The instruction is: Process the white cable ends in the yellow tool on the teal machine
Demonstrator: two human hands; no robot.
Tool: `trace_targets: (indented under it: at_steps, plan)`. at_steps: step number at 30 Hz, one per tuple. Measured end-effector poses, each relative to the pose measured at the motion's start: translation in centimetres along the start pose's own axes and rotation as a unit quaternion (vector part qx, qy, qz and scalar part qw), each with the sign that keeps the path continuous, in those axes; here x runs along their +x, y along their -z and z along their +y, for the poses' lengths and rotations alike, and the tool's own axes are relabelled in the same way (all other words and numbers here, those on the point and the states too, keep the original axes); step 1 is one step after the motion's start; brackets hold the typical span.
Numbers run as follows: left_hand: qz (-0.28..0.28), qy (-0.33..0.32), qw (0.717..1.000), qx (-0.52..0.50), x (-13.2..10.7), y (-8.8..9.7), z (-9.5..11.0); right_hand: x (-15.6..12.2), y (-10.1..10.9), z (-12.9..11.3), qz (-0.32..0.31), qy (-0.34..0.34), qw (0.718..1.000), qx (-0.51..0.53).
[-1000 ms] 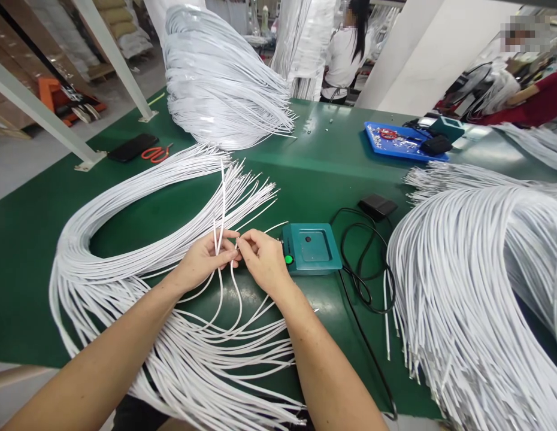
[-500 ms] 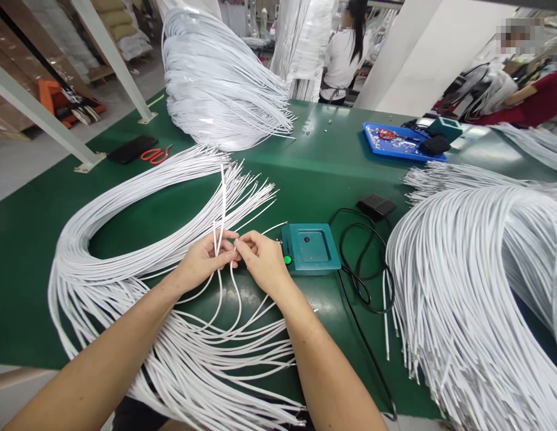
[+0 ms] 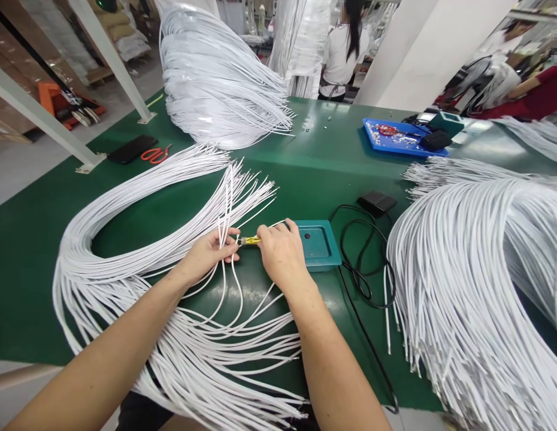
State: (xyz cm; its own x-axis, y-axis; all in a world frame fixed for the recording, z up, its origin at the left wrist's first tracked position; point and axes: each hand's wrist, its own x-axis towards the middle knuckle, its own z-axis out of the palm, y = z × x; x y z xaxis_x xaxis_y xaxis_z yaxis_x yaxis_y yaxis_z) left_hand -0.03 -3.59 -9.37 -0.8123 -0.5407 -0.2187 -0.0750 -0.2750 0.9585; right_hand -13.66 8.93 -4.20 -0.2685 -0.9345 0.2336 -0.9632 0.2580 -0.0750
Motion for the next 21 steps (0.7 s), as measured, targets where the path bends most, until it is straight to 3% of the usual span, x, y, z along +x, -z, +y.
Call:
trace_targets:
  at_steps: [21]
  plan:
    - [0.045, -0.016, 0.993, 0.104, 0.8, -0.4, -0.9, 0.4, -1.3, 0.7, -0.024, 0.026, 0.999, -0.030]
